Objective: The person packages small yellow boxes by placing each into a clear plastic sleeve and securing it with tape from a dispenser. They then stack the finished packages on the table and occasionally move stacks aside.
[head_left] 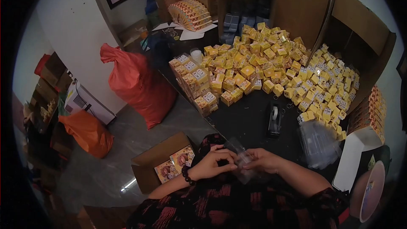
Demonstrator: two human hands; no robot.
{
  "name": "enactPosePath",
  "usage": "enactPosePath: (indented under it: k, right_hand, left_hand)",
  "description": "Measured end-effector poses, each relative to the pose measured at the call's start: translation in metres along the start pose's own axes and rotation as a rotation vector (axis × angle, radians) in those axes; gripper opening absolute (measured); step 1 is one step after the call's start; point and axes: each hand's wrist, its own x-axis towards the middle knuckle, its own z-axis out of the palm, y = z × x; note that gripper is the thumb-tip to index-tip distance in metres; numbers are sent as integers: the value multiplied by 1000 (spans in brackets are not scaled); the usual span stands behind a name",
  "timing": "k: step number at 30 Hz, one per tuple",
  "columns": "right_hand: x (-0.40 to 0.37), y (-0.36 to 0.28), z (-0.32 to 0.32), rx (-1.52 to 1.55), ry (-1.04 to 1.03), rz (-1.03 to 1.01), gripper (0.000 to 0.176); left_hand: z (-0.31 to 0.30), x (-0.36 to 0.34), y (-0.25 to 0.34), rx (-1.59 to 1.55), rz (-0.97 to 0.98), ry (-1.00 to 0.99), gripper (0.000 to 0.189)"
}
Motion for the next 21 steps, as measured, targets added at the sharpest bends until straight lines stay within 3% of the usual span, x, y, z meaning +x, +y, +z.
enactPosePath:
  k: [1, 5, 7, 8, 9, 10, 11, 14, 16, 17, 20, 21]
  right_hand:
    - [6, 0, -2, -218, 136, 55, 43]
    - [31, -13, -11, -542, 88, 79, 47]
    - [59, -34, -25, -899, 344, -366, 49]
    - [79, -48, -42, -1060, 591, -518, 50]
    - [103, -63, -62, -1215, 843, -669, 51]
    - [124, -76, -77, -1235, 998, -635, 51]
    - [141, -83, -86, -1251, 1152, -599, 52]
    - [168, -85, -93, -1200, 1220, -532, 52]
    - [169, -84, -99, -1175, 1204, -588, 52]
    - [169, -82, -102, -1154, 1190, -644, 51]
    - [158, -82, -91, -998, 1264, -642, 47]
    - [149, -83, -80, -1001, 1267, -647, 47]
  left_hand:
    - [-4, -2, 4, 151, 19, -81, 8]
    - [-10, -15, -5, 279, -30, -74, 10]
    - [-13, -21, -16, 210, -104, -28, 10]
    - [-10, -24, -20, 207, -98, -29, 10]
    - [-5, -28, -25, -39, -244, -94, 13]
    - [0, -32, -30, -287, -390, -158, 17]
    - [5, -35, -38, -291, -385, -155, 17]
    - [22, -41, -72, -387, -329, -251, 15]
    - [33, -42, -82, -702, -492, -307, 14]
    - [36, -44, -86, -706, -498, -307, 14]
    - [22, -34, -65, -779, -360, -220, 17]
    - [13, -36, -61, -801, -343, -80, 19]
